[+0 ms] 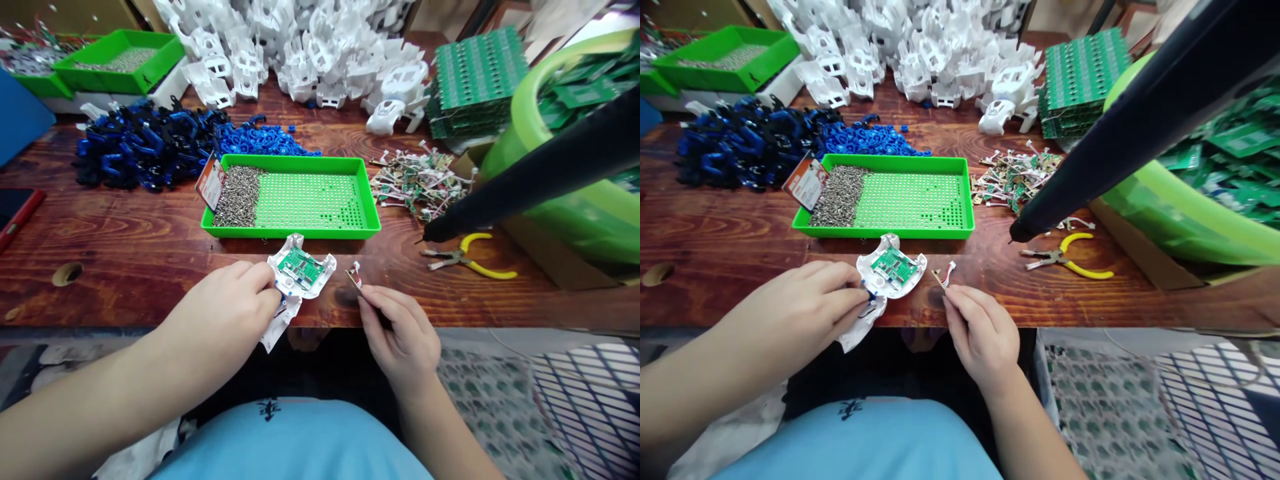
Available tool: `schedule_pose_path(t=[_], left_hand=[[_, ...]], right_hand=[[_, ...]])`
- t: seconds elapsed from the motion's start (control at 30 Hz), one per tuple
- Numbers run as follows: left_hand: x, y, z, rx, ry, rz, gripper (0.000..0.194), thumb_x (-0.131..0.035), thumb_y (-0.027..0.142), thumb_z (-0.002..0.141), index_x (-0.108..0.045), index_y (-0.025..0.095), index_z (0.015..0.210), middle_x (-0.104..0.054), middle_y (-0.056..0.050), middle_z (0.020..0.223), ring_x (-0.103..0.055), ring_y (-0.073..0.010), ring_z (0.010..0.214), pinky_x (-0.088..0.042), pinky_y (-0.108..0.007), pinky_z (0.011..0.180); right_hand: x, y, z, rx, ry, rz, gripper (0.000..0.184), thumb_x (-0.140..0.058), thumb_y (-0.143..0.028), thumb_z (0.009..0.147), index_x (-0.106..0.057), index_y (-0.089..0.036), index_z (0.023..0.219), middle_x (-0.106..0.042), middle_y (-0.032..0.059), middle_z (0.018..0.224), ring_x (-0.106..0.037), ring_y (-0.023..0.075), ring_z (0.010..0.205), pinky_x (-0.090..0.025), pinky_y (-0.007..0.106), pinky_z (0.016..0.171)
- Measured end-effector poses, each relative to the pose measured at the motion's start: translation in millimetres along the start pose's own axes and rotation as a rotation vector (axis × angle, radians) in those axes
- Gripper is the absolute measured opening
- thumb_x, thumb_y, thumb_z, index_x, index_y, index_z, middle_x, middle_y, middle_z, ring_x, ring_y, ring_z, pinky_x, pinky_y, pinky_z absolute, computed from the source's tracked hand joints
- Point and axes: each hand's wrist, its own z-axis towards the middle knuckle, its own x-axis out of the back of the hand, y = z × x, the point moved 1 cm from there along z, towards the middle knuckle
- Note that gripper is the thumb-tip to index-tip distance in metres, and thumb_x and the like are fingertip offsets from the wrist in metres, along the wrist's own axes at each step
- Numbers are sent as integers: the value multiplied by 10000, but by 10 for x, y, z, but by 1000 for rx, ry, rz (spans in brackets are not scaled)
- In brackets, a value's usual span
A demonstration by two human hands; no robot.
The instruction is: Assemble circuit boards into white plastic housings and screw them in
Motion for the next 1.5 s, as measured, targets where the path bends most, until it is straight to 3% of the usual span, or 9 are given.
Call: schedule_pose_path(t=[0.2, 0.33, 0.4, 0.57, 0.73, 1.03, 1.33, 1.4, 1.5], left_hand=[[-51, 32, -50, 175, 60, -149, 190, -504, 205, 919, -669, 130, 862, -640, -101, 883, -622, -279, 808, -520, -453, 704], [98, 118, -140, 319, 264, -278, 162, -513, 249, 921, -646, 169, 967, -626, -78, 991, -608, -245, 913, -501, -411, 792], [183, 212, -173, 268, 350, -353, 175, -548, 254, 910, -621, 194, 1057, -622, -55, 1056, -592, -204, 1002, -479, -350, 887], [155, 432, -200, 43, 342, -527, 233, -588, 259, 908, -566, 210, 1136, -694, 4, 1048, -629, -125, 974, -462, -230, 913], [18, 469, -270, 102, 381, -649, 133, -585, 226, 914, -613, 234, 1043, -735, 45, 924, -671, -95, 848, -492, -199, 813], [27, 502, -391, 84, 467, -619, 141, -550, 236, 938, -679, 186, 960, -754, 40, 835, -676, -64, 770, -476, -152, 796], [8, 429, -514, 30, 438, -678, 118, -583, 205, 914, -676, 177, 982, -752, 21, 800, -674, -83, 740, -518, -176, 741], [-12, 400, -534, 67, 447, -729, 103, -604, 183, 896, -669, 189, 976, -740, 26, 793, -672, -76, 741, -523, -156, 734], [-22, 363, -562, 68, 455, -772, 164, -581, 96, 886, -643, 194, 1002, -738, 21, 844, -675, -72, 820, -518, -152, 802]], right_hand=[[38, -13, -30, -103, 112, 158, 397, -616, -1, 805, -618, -228, 1131, -700, 48, 1037, -664, 169, 937, -568, 316, 829], [107, -108, -25, -167, 156, 245, 360, -600, -20, 814, -629, -236, 1101, -704, 42, 1002, -671, 183, 923, -575, 332, 805], [166, -189, 5, -142, 104, 274, 362, -599, -29, 813, -620, -239, 1108, -707, 46, 1004, -681, 188, 909, -584, 332, 785], [297, -394, 122, 57, -155, 340, 353, -560, -31, 834, -581, -205, 1140, -718, 68, 981, -694, 161, 895, -591, 272, 750], [318, -481, 134, 39, -207, 424, 322, -616, -114, 841, -570, -204, 1146, -727, 67, 955, -700, 157, 866, -594, 260, 749], [267, -560, 91, -20, -298, 538, 258, -557, -72, 881, -582, -214, 1096, -730, 33, 874, -695, 116, 773, -575, 208, 688], [182, -617, 70, 8, -361, 583, 198, -519, -88, 891, -594, -203, 1033, -692, 54, 893, -668, 147, 858, -579, 284, 779], [174, -629, 65, -44, -377, 633, 278, -543, -74, 874, -577, -217, 1110, -677, 71, 986, -657, 150, 926, -574, 279, 809], [162, -628, 62, -304, -498, 854, 355, -630, -150, 845, -533, -238, 1174, -647, 66, 1041, -649, 157, 967, -564, 293, 850]])
